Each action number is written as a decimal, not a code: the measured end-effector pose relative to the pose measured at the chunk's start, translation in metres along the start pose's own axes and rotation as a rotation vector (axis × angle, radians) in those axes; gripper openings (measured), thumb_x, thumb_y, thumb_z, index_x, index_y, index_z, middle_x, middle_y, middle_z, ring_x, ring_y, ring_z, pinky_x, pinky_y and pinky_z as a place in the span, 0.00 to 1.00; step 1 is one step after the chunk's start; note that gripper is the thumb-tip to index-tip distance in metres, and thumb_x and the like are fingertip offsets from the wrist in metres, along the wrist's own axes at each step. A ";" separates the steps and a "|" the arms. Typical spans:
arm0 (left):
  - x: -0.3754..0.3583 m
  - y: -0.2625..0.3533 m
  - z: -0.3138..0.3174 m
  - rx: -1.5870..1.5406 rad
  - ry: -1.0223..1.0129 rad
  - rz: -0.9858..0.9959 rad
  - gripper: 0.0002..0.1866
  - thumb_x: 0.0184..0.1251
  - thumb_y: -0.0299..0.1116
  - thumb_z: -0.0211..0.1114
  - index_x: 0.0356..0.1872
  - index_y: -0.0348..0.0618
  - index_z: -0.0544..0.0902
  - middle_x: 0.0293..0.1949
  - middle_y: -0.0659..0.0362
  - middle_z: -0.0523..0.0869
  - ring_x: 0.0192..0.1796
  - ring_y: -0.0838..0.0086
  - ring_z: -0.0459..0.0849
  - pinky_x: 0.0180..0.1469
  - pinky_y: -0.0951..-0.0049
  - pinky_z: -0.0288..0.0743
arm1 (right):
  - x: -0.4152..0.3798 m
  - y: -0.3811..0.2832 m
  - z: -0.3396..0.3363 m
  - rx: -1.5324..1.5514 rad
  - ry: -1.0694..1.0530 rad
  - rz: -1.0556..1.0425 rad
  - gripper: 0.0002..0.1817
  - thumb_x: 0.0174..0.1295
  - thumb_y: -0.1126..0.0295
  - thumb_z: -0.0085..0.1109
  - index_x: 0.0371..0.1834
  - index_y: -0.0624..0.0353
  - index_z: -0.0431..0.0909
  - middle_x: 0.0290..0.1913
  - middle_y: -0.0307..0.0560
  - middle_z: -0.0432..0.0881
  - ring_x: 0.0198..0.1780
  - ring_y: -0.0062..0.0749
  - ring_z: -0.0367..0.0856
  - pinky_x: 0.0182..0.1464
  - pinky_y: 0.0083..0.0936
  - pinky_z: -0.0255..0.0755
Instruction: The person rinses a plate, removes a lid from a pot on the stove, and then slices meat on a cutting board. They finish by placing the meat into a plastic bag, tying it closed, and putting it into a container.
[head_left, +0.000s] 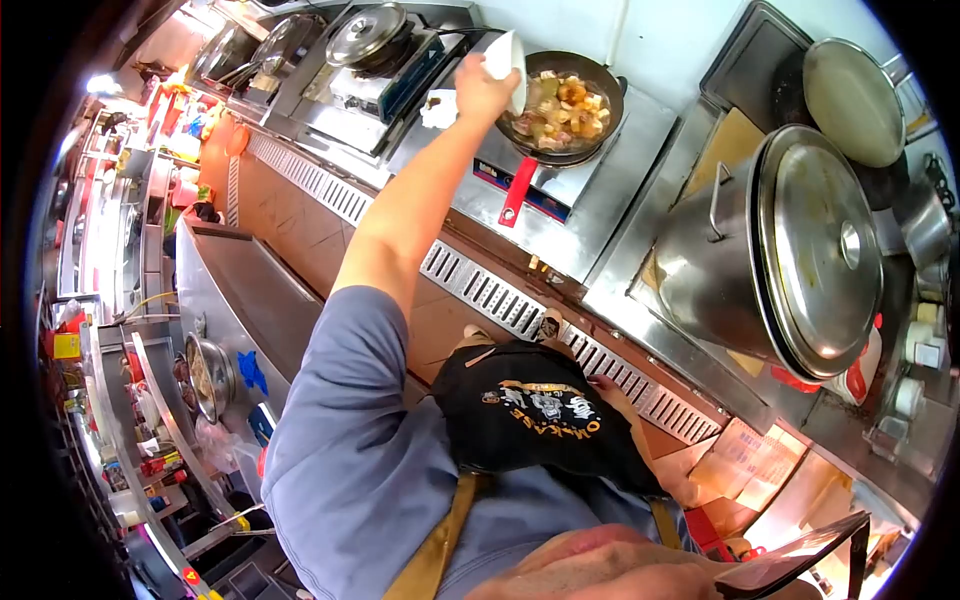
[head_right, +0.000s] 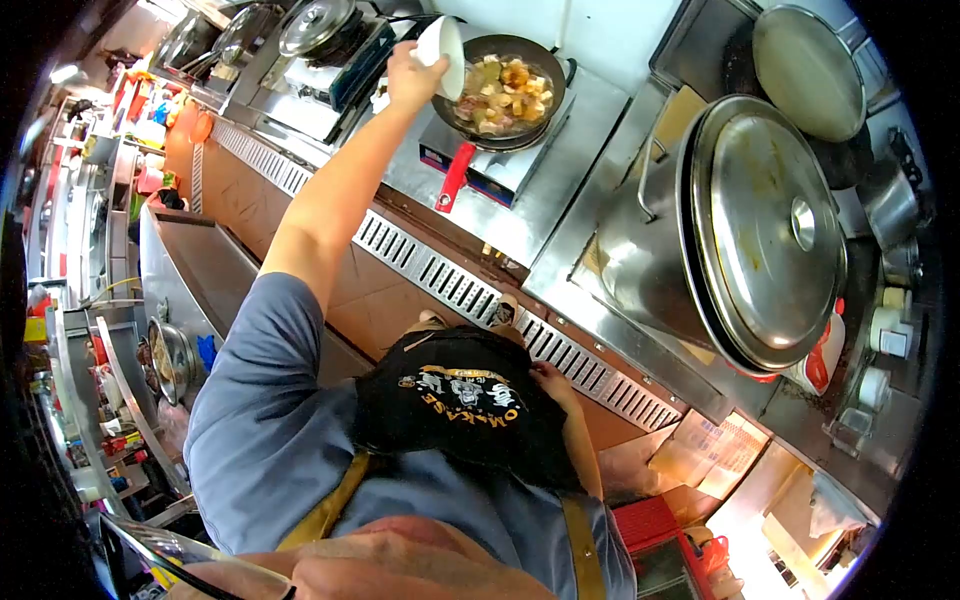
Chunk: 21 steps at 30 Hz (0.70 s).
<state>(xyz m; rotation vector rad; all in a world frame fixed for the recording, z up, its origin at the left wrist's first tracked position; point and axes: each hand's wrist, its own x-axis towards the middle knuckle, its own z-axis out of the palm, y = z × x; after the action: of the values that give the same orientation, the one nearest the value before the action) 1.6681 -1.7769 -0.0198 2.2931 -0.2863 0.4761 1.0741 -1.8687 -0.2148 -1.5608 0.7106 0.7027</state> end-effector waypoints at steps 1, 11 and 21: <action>-0.004 0.015 -0.007 0.090 0.010 0.159 0.40 0.47 0.49 0.79 0.60 0.40 0.72 0.51 0.42 0.80 0.55 0.49 0.80 0.57 0.58 0.76 | 0.004 -0.005 0.001 -0.024 -0.030 -0.038 0.21 0.70 0.61 0.60 0.61 0.62 0.77 0.51 0.50 0.84 0.49 0.33 0.82 0.51 0.26 0.75; -0.060 -0.048 -0.059 -0.171 0.308 0.141 0.39 0.47 0.38 0.77 0.60 0.37 0.69 0.55 0.43 0.74 0.60 0.48 0.73 0.65 0.54 0.68 | 0.123 -0.092 0.034 -0.176 -0.167 -0.420 0.16 0.69 0.66 0.61 0.56 0.63 0.78 0.50 0.53 0.85 0.52 0.35 0.84 0.54 0.28 0.76; -0.301 -0.372 -0.358 -0.705 0.901 -1.201 0.30 0.71 0.38 0.65 0.70 0.44 0.64 0.60 0.48 0.78 0.52 0.60 0.85 0.40 0.60 0.88 | 0.235 -0.225 0.141 -0.653 -0.522 -0.096 0.15 0.71 0.64 0.58 0.53 0.63 0.77 0.40 0.47 0.85 0.39 0.31 0.83 0.42 0.25 0.76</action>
<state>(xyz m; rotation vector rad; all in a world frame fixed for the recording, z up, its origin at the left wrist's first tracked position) 1.4346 -1.2439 -0.1567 1.0594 1.1172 0.5538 1.3906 -1.7195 -0.2703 -1.8558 0.0010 1.2911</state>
